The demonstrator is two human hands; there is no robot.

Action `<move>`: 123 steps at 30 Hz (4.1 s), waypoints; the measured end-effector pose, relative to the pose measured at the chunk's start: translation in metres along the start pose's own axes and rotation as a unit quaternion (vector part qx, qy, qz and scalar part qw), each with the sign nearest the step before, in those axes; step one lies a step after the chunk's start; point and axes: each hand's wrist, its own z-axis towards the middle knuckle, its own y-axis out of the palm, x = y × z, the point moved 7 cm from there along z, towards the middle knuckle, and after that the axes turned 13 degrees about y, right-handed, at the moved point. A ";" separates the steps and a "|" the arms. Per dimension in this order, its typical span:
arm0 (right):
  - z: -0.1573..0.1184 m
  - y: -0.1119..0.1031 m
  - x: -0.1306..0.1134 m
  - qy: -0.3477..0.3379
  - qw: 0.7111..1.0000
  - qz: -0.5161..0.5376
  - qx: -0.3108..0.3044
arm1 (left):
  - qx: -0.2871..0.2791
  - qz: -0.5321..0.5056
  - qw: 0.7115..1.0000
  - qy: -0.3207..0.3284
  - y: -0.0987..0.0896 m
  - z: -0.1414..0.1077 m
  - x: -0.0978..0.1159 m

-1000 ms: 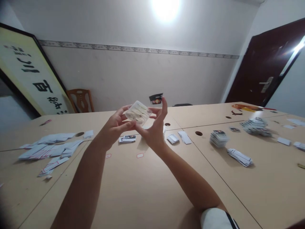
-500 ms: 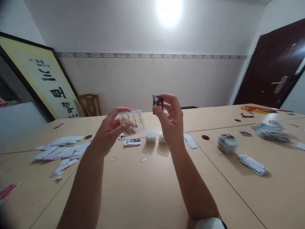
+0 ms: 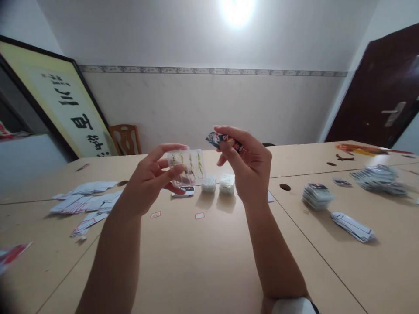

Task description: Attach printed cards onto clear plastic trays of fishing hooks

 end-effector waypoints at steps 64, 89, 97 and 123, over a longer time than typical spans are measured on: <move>-0.026 0.022 -0.016 0.106 0.989 -0.103 0.017 | -0.037 -0.171 0.984 0.027 0.031 -0.005 0.003; -0.030 0.022 -0.023 0.084 0.992 -0.094 0.024 | -0.027 -0.183 0.982 0.029 0.031 -0.006 0.009; -0.030 0.022 -0.023 0.087 0.991 -0.095 0.022 | -0.029 -0.182 0.982 0.030 0.032 -0.005 0.009; -0.029 0.022 -0.023 0.090 0.991 -0.096 0.025 | -0.025 -0.171 0.984 0.037 0.032 -0.005 0.010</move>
